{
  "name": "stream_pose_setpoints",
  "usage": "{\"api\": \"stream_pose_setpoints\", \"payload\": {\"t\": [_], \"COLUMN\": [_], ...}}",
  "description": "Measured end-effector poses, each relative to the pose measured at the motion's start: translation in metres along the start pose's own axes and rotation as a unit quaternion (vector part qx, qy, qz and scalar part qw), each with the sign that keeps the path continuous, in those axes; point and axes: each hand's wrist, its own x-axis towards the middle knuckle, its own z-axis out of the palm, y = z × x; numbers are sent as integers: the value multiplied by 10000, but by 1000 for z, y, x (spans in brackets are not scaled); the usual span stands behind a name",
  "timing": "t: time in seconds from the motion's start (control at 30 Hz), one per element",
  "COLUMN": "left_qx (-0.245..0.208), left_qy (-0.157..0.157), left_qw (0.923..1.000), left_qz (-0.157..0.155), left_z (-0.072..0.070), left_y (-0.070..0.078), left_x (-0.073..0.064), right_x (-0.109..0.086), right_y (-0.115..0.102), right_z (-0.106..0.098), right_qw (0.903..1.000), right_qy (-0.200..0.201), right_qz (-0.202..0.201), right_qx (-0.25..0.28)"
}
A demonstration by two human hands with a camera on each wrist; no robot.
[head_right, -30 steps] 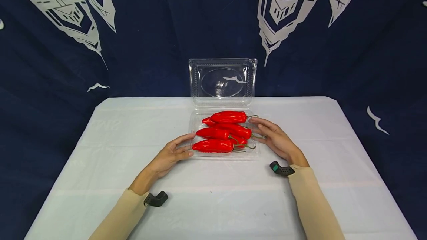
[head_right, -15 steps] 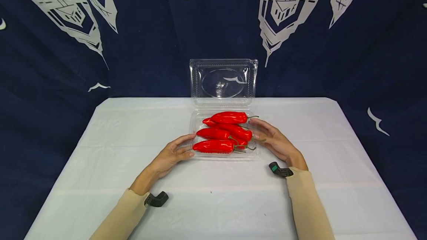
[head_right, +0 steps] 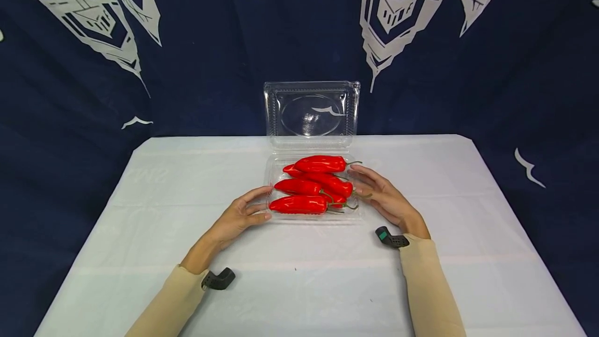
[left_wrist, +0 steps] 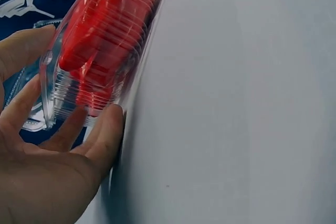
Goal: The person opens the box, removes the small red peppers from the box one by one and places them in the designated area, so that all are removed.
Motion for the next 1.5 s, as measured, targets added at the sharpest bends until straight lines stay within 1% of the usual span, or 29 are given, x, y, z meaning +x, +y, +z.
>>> {"api": "stream_pose_setpoints", "payload": {"t": [0.07, 0.17, 0.27, 0.33, 0.4, 0.47, 0.67, 0.77, 0.83, 0.9, 1.07, 1.2, 1.37, 1.5], "left_qx": [253, 696, 1085, 1239, 1380, 1518, 1844, 2028, 2132, 2205, 2331, 2469, 2652, 2679], "left_qy": [96, 372, 728, 904, 972, 959, 700, 463, 287, 109, -345, -703, -1030, -1173], "left_qw": [9996, 9968, 9911, 9874, 9840, 9812, 9741, 9693, 9667, 9647, 9613, 9552, 9451, 9427], "left_qz": [28, 101, 248, 398, 568, 702, 1102, 1313, 1387, 1433, 1427, 1475, 1607, 1604], "left_z": [0, -1, -3, -5, -6, -7, -7, -5, -3, -1, 4, 10, 16, 20], "left_y": [3, 8, 13, 16, 20, 25, 37, 43, 46, 49, 57, 60, 60, 60], "left_x": [-2, -4, -4, -3, -2, 0, 5, 9, 12, 15, 22, 29, 37, 40], "right_x": [1, 1, 1, 0, 0, 0, -1, -1, -1, -1, -2, -2, -2, -1], "right_y": [0, 1, 1, 2, 3, 3, 3, 3, 3, 4, 4, 4, 4, 4], "right_z": [0, 0, 0, -1, -2, -3, -2, -2, -2, -3, -3, -3, -3, -3], "right_qw": [10000, 9999, 9997, 9995, 9992, 9990, 9991, 9992, 9992, 9992, 9990, 9987, 9988, 9993], "right_qy": [5, 7, -43, -90, -130, -148, -117, -98, -94, -110, -140, -182, -176, -124], "right_qz": [-26, -74, -145, -213, -274, -314, -297, -275, -268, -281, -300, -352, -337, -263], "right_qx": [26, 91, 191, 205, 241, 268, 280, 274, 270, 268, 284, 321, 323, 251]}}
